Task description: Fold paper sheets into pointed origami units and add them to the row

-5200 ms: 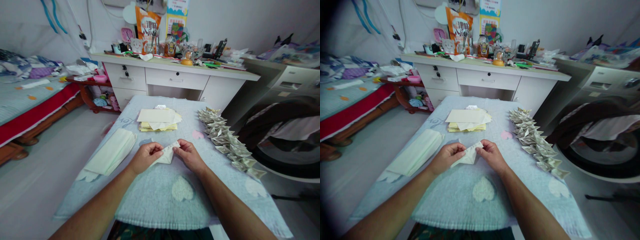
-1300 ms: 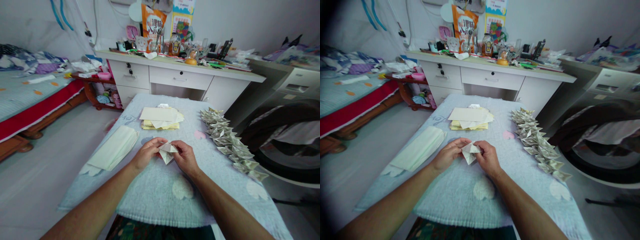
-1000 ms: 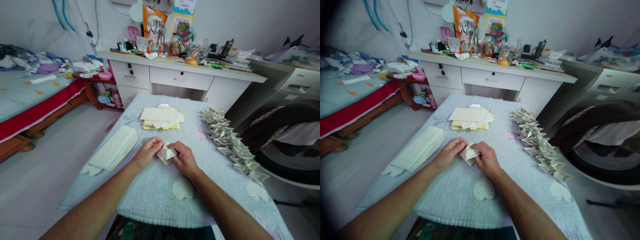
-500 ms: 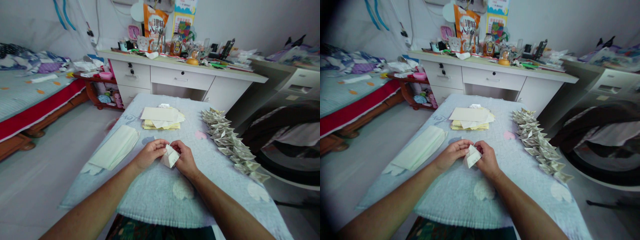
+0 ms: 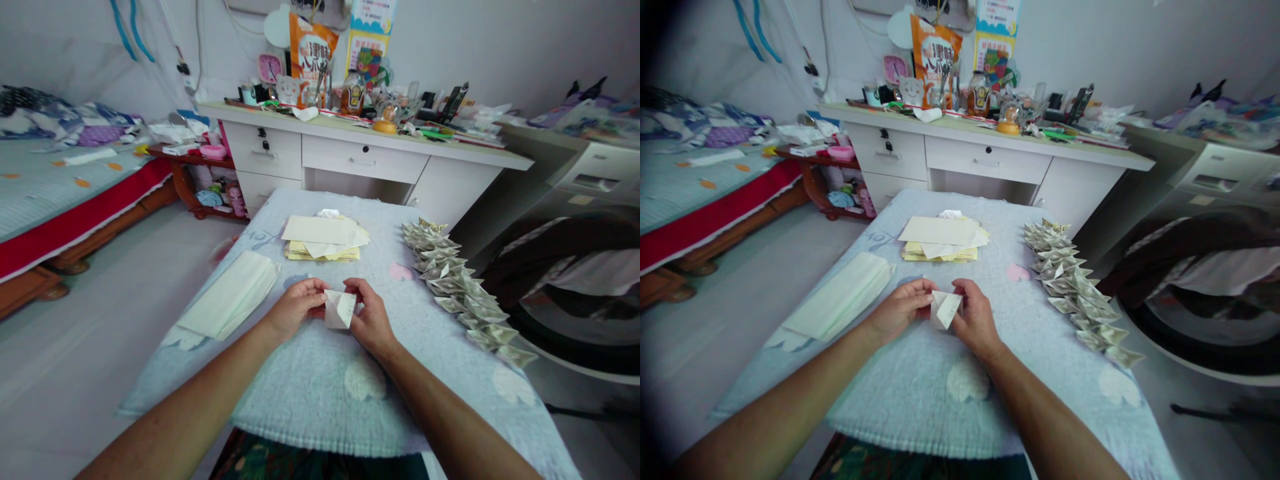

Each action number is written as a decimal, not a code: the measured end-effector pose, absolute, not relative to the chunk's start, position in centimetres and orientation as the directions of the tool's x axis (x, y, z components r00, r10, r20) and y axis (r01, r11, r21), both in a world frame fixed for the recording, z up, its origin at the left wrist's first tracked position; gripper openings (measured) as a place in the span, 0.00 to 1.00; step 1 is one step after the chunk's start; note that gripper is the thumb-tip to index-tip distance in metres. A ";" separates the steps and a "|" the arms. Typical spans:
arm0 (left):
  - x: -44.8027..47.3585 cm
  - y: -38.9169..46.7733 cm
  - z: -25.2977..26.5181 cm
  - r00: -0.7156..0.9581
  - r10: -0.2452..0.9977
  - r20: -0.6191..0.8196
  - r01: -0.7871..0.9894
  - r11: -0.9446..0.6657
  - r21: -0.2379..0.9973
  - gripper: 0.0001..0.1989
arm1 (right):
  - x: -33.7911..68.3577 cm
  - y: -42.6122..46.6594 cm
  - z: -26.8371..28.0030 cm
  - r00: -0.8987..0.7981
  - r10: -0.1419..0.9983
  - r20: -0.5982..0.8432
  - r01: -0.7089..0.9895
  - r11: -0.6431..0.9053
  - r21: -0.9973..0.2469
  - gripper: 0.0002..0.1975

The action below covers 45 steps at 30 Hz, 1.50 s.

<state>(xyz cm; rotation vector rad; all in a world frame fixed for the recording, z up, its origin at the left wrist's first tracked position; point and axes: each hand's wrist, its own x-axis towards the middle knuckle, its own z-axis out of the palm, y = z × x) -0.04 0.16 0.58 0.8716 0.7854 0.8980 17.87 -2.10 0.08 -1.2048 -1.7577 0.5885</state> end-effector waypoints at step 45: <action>0.2 0.5 0.2 0.300 0.931 -0.210 -0.412 0.325 0.852 0.09 | 18.0 -2.5 0.9 -0.238 0.788 0.568 0.682 0.552 -0.480 0.04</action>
